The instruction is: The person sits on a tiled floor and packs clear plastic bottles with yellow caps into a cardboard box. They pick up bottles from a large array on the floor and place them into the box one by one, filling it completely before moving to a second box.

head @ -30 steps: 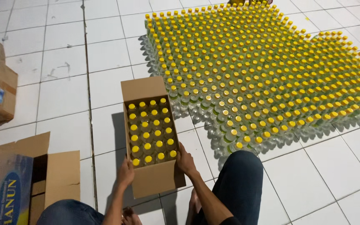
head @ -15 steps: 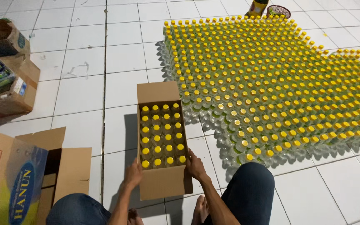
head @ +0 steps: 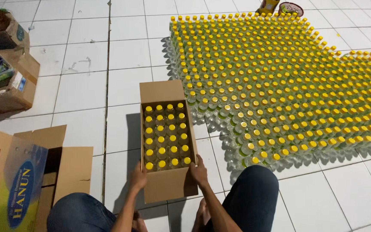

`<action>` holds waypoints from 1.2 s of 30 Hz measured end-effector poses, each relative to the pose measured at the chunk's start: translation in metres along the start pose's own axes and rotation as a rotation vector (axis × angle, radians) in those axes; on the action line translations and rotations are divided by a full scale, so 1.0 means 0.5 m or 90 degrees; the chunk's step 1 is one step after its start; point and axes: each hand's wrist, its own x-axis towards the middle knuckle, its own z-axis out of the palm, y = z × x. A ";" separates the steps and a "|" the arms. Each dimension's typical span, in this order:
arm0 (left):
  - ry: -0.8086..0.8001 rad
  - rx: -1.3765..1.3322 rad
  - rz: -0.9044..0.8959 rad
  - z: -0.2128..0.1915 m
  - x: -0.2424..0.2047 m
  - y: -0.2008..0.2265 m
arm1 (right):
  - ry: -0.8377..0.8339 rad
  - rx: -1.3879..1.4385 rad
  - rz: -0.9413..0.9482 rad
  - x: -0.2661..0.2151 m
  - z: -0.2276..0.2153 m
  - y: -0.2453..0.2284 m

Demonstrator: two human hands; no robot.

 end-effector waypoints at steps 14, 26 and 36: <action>-0.042 -0.110 -0.214 0.031 0.018 -0.041 | -0.117 0.311 0.065 -0.054 -0.032 -0.043; -0.099 -0.130 -0.322 0.043 0.014 -0.046 | -0.019 0.285 0.060 -0.062 -0.023 -0.064; 0.098 -0.220 -0.276 0.042 -0.002 0.008 | -0.021 0.337 0.090 -0.029 -0.013 -0.096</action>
